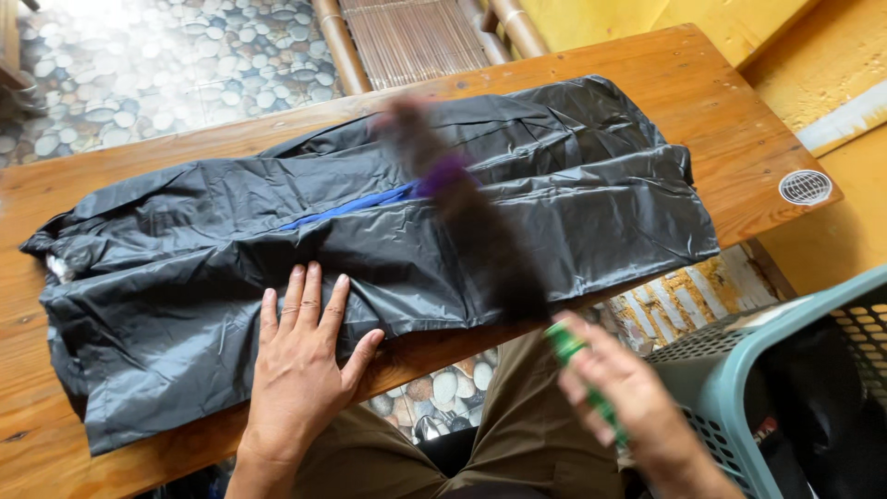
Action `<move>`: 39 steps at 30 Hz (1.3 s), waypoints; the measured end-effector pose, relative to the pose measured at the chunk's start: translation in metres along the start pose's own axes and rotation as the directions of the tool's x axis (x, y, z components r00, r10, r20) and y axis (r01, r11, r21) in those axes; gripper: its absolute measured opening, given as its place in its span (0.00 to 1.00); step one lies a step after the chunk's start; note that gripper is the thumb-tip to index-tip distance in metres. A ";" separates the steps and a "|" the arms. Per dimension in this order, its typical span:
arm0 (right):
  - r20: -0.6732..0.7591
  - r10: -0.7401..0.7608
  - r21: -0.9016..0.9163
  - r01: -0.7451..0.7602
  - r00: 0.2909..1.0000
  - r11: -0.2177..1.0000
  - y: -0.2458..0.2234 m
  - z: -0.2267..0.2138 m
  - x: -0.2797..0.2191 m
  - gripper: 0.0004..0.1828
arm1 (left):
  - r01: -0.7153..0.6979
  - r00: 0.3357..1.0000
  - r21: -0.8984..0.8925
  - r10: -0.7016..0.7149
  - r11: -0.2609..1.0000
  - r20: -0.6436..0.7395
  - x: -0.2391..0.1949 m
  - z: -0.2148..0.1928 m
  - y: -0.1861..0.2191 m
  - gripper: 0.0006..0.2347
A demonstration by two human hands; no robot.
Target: The person sits at a wooden table and folds a black plastic garment bag containing a blue item. They use a feather duster to brush the surface of the bag before folding it in half and then into a smaller, compact rectangular shape.
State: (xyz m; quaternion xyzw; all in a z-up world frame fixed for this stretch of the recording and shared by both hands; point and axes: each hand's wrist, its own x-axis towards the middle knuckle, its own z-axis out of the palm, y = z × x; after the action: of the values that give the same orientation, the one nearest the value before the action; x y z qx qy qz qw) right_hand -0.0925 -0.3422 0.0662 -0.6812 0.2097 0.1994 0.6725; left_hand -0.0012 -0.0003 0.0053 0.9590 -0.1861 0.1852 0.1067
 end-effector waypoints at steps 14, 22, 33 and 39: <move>-0.451 -0.515 -0.882 -0.278 0.729 0.379 -0.065 -0.266 0.086 0.42 | -0.062 0.998 0.047 0.062 0.997 -0.006 0.002 -0.011 -0.005 0.39; -0.313 -0.584 -0.930 -0.368 0.749 0.026 -0.059 -0.320 0.170 0.32 | -0.137 0.984 -0.033 0.132 0.990 -0.117 0.017 -0.035 -0.007 0.23; 0.245 -0.579 -0.863 0.447 0.778 0.236 -0.099 -0.229 0.122 0.59 | -0.032 0.997 0.214 0.045 0.976 -0.057 0.060 -0.072 -0.009 0.15; -0.054 -0.707 -0.729 0.456 0.705 0.511 -0.123 -0.214 0.156 0.19 | 0.022 0.984 0.378 -0.088 0.925 0.157 0.107 -0.096 -0.026 0.25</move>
State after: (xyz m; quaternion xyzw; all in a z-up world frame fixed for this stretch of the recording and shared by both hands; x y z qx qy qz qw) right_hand 0.1032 -0.5581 0.0853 -0.9270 -0.0077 -0.1043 0.3601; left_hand 0.0708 0.0154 0.1312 0.9788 -0.1288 0.1311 -0.0899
